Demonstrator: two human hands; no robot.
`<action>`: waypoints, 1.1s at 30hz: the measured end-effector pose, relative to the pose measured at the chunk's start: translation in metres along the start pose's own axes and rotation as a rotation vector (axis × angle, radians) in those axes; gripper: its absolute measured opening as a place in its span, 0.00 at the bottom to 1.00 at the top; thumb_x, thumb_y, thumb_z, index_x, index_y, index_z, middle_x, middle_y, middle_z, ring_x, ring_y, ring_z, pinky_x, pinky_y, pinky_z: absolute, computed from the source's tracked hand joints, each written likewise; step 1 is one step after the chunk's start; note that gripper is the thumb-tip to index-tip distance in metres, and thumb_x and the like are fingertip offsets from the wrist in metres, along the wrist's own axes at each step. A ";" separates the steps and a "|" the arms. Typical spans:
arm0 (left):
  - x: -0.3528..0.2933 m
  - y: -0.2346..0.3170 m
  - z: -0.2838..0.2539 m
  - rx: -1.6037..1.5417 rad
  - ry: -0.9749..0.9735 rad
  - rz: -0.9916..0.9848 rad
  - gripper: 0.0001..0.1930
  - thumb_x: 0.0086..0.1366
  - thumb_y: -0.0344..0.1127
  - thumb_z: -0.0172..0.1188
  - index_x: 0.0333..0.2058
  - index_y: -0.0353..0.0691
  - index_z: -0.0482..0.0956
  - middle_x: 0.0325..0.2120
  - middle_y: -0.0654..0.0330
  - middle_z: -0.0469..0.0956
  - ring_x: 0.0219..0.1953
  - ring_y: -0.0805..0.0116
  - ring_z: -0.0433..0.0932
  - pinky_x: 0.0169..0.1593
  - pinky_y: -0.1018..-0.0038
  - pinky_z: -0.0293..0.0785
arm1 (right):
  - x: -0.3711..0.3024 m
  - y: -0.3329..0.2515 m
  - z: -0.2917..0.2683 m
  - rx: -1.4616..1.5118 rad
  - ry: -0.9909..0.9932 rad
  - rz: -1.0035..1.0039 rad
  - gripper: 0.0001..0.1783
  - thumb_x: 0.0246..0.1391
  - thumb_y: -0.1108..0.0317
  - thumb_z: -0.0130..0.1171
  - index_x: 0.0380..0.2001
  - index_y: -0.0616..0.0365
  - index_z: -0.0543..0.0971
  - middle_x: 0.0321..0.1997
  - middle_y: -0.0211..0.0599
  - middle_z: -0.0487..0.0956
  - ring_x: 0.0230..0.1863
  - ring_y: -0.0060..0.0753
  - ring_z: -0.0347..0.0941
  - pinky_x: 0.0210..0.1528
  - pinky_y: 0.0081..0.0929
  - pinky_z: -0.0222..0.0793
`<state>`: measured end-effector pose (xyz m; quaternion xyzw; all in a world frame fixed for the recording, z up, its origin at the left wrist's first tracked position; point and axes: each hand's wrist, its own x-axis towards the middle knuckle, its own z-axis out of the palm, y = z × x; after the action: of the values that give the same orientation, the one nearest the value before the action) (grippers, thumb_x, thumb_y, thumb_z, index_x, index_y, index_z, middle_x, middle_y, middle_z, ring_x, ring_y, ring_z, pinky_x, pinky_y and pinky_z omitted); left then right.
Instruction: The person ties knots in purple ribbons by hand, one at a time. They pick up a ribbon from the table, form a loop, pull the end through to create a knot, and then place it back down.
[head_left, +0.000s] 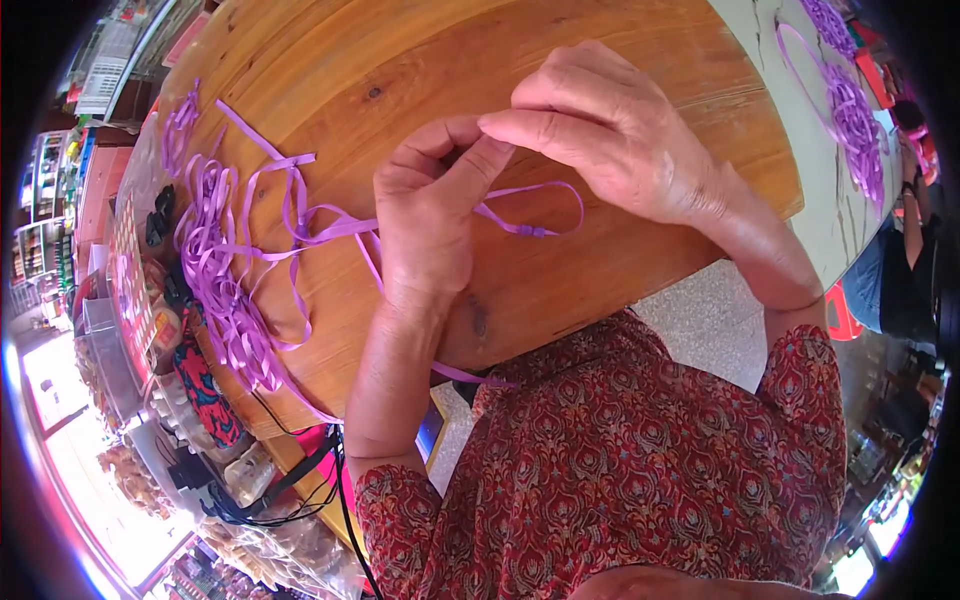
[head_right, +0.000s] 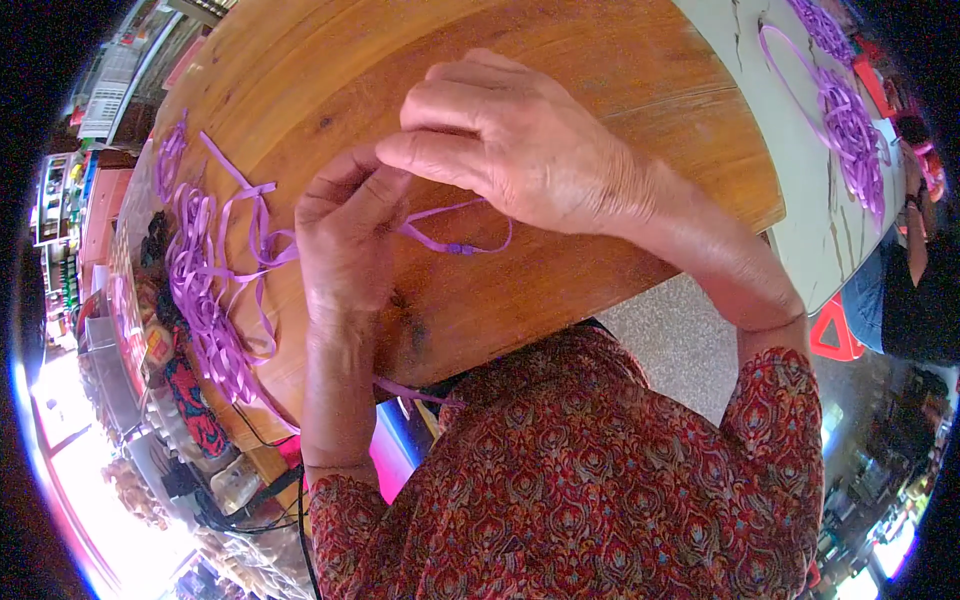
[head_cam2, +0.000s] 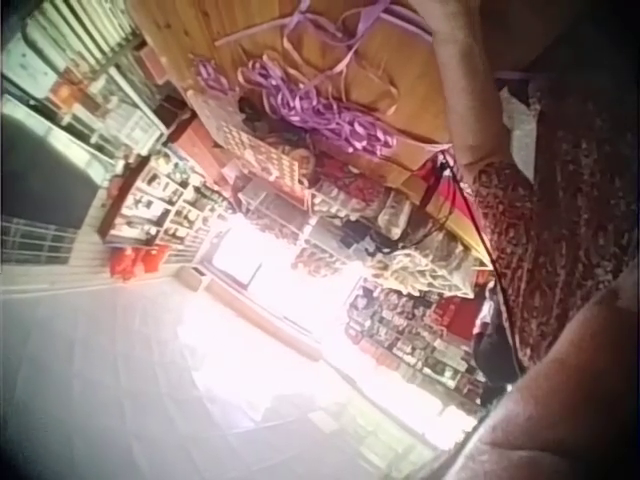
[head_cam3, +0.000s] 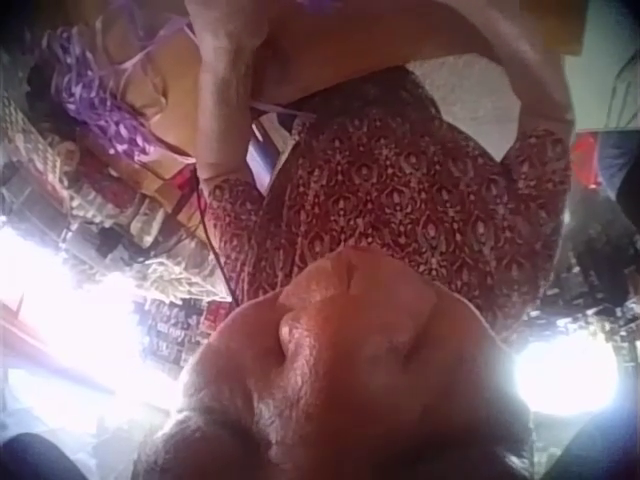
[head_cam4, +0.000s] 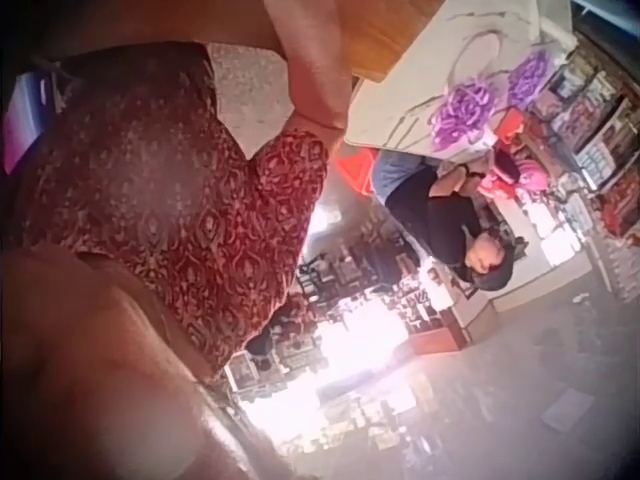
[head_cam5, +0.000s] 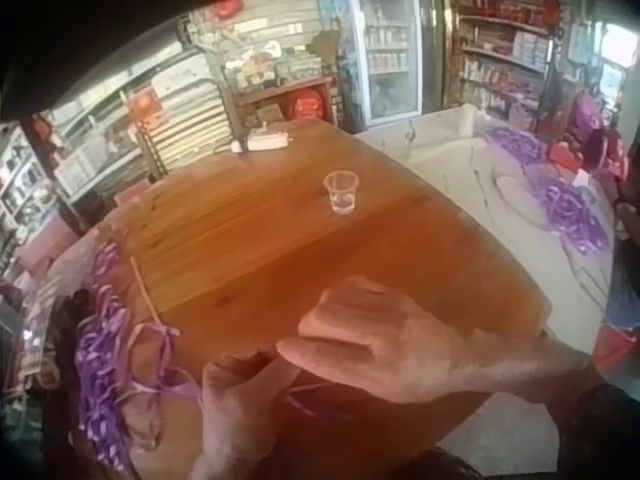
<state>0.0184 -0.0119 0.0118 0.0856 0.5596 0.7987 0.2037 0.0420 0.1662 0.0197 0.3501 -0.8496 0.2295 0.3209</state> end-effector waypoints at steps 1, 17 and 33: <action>0.001 0.002 -0.002 -0.023 -0.040 -0.073 0.03 0.58 0.26 0.60 0.31 0.34 0.78 0.25 0.67 0.75 0.26 0.82 0.69 0.30 0.86 0.64 | 0.001 0.004 -0.001 0.003 -0.001 0.004 0.13 0.40 0.76 0.59 0.35 0.59 0.79 0.30 0.32 0.74 0.30 0.32 0.70 0.33 0.27 0.67; 0.007 -0.002 -0.007 -0.143 -0.132 -0.121 0.06 0.55 0.27 0.63 0.31 0.35 0.76 0.22 0.69 0.72 0.20 0.84 0.62 0.24 0.86 0.54 | 0.010 0.024 -0.016 0.148 0.138 -0.086 0.10 0.42 0.71 0.65 0.31 0.56 0.79 0.29 0.34 0.76 0.32 0.34 0.74 0.32 0.25 0.70; -0.001 -0.002 0.004 0.040 0.016 0.132 0.05 0.55 0.24 0.61 0.31 0.35 0.77 0.25 0.68 0.74 0.26 0.84 0.69 0.31 0.87 0.66 | 0.005 -0.007 -0.004 0.504 0.027 0.504 0.01 0.47 0.77 0.57 0.26 0.61 0.75 0.24 0.28 0.74 0.26 0.17 0.68 0.28 0.17 0.64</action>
<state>0.0215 -0.0083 0.0119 0.1200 0.5702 0.7998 0.1443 0.0462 0.1614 0.0269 0.1948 -0.8216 0.5083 0.1693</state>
